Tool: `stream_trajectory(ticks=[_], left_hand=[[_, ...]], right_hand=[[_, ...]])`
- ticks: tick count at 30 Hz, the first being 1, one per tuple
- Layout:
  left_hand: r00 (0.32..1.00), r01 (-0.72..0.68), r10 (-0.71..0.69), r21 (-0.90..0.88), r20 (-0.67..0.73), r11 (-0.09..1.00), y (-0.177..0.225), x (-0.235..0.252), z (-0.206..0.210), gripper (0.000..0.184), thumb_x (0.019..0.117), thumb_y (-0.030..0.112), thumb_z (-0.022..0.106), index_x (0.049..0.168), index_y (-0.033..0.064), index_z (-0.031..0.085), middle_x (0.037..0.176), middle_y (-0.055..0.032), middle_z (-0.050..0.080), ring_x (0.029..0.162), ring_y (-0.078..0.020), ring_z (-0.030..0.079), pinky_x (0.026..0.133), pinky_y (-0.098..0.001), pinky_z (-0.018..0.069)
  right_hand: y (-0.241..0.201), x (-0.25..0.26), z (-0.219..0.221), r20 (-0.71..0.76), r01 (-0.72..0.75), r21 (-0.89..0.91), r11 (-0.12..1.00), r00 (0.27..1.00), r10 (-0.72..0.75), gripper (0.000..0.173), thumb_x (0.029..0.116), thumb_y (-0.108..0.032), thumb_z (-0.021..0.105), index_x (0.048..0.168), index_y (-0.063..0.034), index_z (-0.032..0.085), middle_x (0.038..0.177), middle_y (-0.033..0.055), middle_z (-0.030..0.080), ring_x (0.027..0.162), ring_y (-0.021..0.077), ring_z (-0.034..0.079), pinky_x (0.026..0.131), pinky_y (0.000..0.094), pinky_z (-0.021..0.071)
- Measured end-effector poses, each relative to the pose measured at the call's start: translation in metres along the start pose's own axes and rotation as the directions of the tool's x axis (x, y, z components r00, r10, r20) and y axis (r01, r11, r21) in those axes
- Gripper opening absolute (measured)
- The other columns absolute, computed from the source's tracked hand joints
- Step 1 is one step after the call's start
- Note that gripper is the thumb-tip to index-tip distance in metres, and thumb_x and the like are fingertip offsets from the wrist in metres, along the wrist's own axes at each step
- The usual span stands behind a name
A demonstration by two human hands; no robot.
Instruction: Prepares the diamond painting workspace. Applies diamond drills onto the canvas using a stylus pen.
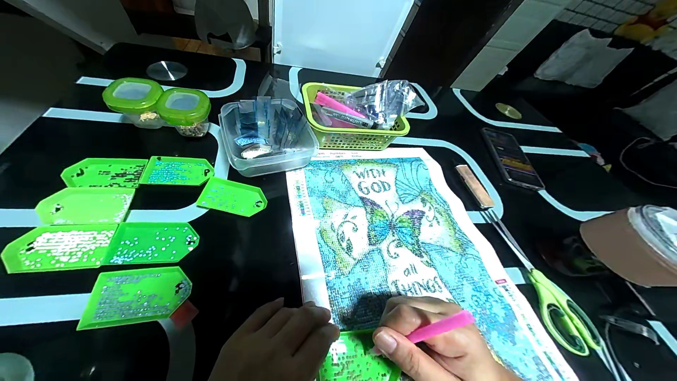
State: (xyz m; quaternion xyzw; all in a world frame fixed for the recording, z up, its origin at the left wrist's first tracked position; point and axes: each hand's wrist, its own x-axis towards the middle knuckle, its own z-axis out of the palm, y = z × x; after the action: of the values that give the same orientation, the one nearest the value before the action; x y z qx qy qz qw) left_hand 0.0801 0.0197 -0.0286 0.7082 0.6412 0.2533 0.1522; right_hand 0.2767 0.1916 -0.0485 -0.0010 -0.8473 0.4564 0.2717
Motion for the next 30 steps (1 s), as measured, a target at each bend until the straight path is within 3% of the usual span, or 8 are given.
stream_trajectory(ticks=[5, 8, 11, 30], left_hand=[[1.0, 0.0, 0.0, -0.003, 0.014, 1.0, 0.0, 0.001, -0.001, 0.041, 0.0939, 0.04, 0.071, 0.12, 0.0092, 0.073, 0.128, -0.0085, 0.071, 0.114, -0.0258, 0.069, 0.102, -0.0452, 0.0502], [0.999, 0.006, -0.006, -0.009, 0.033, 1.0, 0.001, 0.001, -0.002, 0.04, 0.0939, 0.04, 0.071, 0.12, 0.009, 0.073, 0.129, -0.0094, 0.071, 0.115, -0.0265, 0.069, 0.103, -0.0461, 0.0499], [0.999, 0.006, -0.005, -0.012, 0.041, 1.0, 0.001, 0.001, -0.003, 0.041, 0.0945, 0.04, 0.07, 0.12, 0.0085, 0.072, 0.13, -0.0102, 0.07, 0.116, -0.027, 0.068, 0.103, -0.0465, 0.0497], [0.999, 0.01, -0.009, -0.018, 0.043, 1.0, 0.001, 0.001, -0.004, 0.041, 0.0943, 0.04, 0.071, 0.121, 0.0084, 0.072, 0.129, -0.0108, 0.07, 0.114, -0.0274, 0.069, 0.102, -0.0463, 0.0494]], right_hand=[[0.001, 0.001, -0.001, -0.087, -0.09, 0.119, 0.989, 0.991, 0.101, 0.025, 0.109, -0.021, 0.053, 0.093, -0.0036, 0.061, 0.073, 0.0023, 0.062, 0.065, -0.0008, 0.06, 0.06, 0.013, 0.0495], [0.005, 0.004, -0.003, -0.24, -0.204, 0.23, 0.952, 0.936, 0.258, 0.025, 0.109, -0.023, 0.053, 0.094, -0.0105, 0.069, 0.078, -0.0054, 0.068, 0.069, -0.0032, 0.064, 0.061, 0.0134, 0.0541], [0.01, 0.007, -0.005, -0.342, -0.275, 0.219, 0.936, 0.877, 0.338, 0.025, 0.1076, -0.024, 0.055, 0.091, -0.0133, 0.07, 0.078, -0.0058, 0.07, 0.067, -0.0006, 0.066, 0.06, 0.0149, 0.0554], [0.013, 0.008, -0.003, -0.341, -0.255, 0.038, 0.966, 0.905, 0.252, 0.026, 0.1074, -0.02, 0.055, 0.088, -0.008, 0.067, 0.075, -0.004, 0.067, 0.068, -0.001, 0.064, 0.061, 0.0141, 0.0538]])
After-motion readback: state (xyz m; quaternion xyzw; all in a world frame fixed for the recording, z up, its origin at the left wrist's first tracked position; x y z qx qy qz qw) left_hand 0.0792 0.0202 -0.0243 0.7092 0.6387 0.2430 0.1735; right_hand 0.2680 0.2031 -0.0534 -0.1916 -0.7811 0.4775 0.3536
